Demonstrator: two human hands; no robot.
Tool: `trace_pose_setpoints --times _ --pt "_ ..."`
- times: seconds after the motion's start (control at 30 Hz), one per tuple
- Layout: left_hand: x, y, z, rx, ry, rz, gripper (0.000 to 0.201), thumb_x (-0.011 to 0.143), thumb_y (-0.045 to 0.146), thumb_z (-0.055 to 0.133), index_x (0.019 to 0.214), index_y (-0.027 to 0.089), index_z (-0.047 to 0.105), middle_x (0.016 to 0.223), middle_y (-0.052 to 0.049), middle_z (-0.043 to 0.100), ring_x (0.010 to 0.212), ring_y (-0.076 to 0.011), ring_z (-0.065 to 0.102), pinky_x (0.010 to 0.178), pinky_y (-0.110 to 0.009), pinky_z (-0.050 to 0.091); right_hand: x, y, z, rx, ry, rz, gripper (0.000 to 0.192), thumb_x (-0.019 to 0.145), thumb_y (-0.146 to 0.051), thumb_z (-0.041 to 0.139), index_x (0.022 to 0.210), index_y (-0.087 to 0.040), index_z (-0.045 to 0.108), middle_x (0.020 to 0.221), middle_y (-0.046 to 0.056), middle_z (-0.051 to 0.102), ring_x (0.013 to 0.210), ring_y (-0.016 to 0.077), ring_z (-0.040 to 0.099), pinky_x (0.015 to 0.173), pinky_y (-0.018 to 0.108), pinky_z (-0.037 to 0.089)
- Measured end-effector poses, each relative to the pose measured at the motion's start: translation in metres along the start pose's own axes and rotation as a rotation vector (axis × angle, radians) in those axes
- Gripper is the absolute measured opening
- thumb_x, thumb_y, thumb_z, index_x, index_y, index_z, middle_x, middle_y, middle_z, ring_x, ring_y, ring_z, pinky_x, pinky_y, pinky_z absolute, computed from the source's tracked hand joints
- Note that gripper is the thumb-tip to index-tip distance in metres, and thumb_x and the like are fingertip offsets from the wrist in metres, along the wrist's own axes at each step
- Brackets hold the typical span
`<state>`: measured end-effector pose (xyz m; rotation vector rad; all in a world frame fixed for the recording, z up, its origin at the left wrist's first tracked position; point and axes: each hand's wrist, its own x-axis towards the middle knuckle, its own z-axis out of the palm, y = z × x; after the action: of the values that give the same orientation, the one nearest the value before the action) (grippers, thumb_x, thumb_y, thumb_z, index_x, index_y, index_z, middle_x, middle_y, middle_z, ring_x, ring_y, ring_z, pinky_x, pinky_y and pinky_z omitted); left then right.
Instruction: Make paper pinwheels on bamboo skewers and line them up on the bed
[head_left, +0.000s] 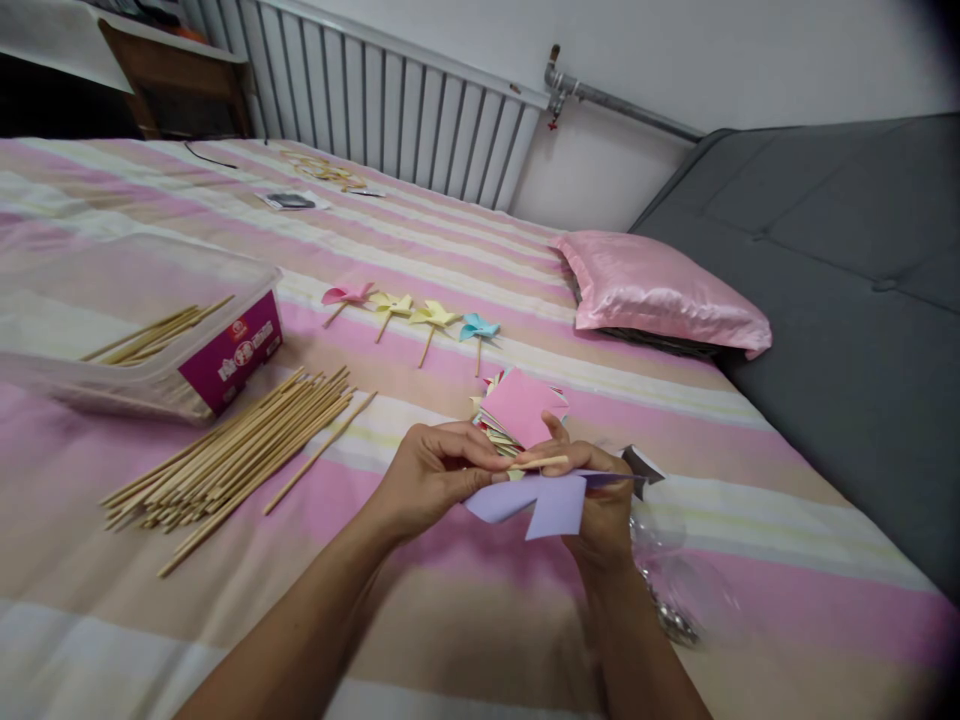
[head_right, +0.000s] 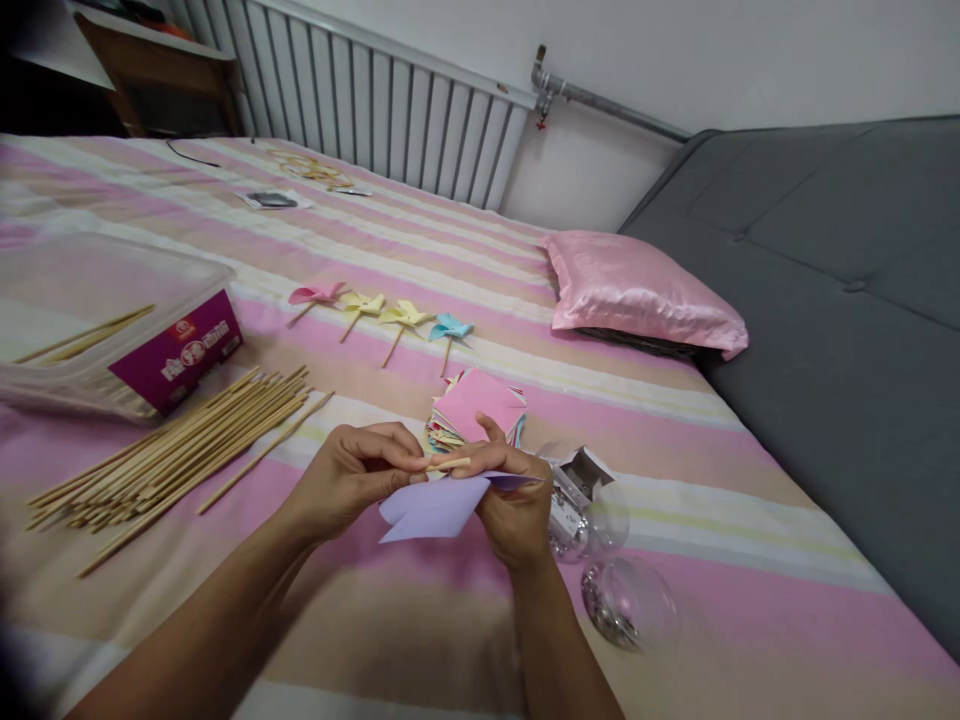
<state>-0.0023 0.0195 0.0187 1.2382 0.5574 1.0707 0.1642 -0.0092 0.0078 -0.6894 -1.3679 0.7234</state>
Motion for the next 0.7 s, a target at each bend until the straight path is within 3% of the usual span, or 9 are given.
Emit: trace_pose_setpoints --times 0.33,0.6,0.7 --pt "-0.0004 -0.0004 0.0011 -0.021 -0.011 -0.027 0.012 0.063 0.009 0.074 0.067 0.021 0.076 0.066 -0.002 0.061 0.056 -0.0069 0.055 0.049 -0.017 0.040 -0.0004 -0.0015 0.0028 0.006 0.058 0.013 0.015 0.067 -0.019 0.075 0.069 -0.024 0.061 0.070 -0.005 0.073 0.066 0.0158 0.070 0.114 0.046 0.013" --pt "-0.0027 0.0002 0.0004 -0.047 -0.032 -0.073 0.008 0.062 0.012 0.075 0.064 0.020 0.075 0.066 -0.003 0.062 0.058 -0.0089 0.056 0.051 -0.018 0.042 -0.0027 0.0012 0.0023 -0.085 0.128 0.016 0.016 0.071 -0.023 0.071 0.086 -0.026 0.066 0.062 -0.005 0.071 0.056 0.0140 0.066 0.111 0.046 0.023" --pt "-0.0024 -0.0001 0.0009 -0.050 -0.033 -0.086 0.005 0.062 0.014 0.076 0.064 0.019 0.075 0.065 -0.003 0.062 0.057 -0.0089 0.055 0.051 -0.019 0.041 -0.0042 0.0024 -0.0002 -0.140 0.110 0.022 0.010 0.069 -0.026 0.073 0.077 -0.024 0.067 0.062 -0.004 0.071 0.055 0.0143 0.065 0.109 0.047 0.027"
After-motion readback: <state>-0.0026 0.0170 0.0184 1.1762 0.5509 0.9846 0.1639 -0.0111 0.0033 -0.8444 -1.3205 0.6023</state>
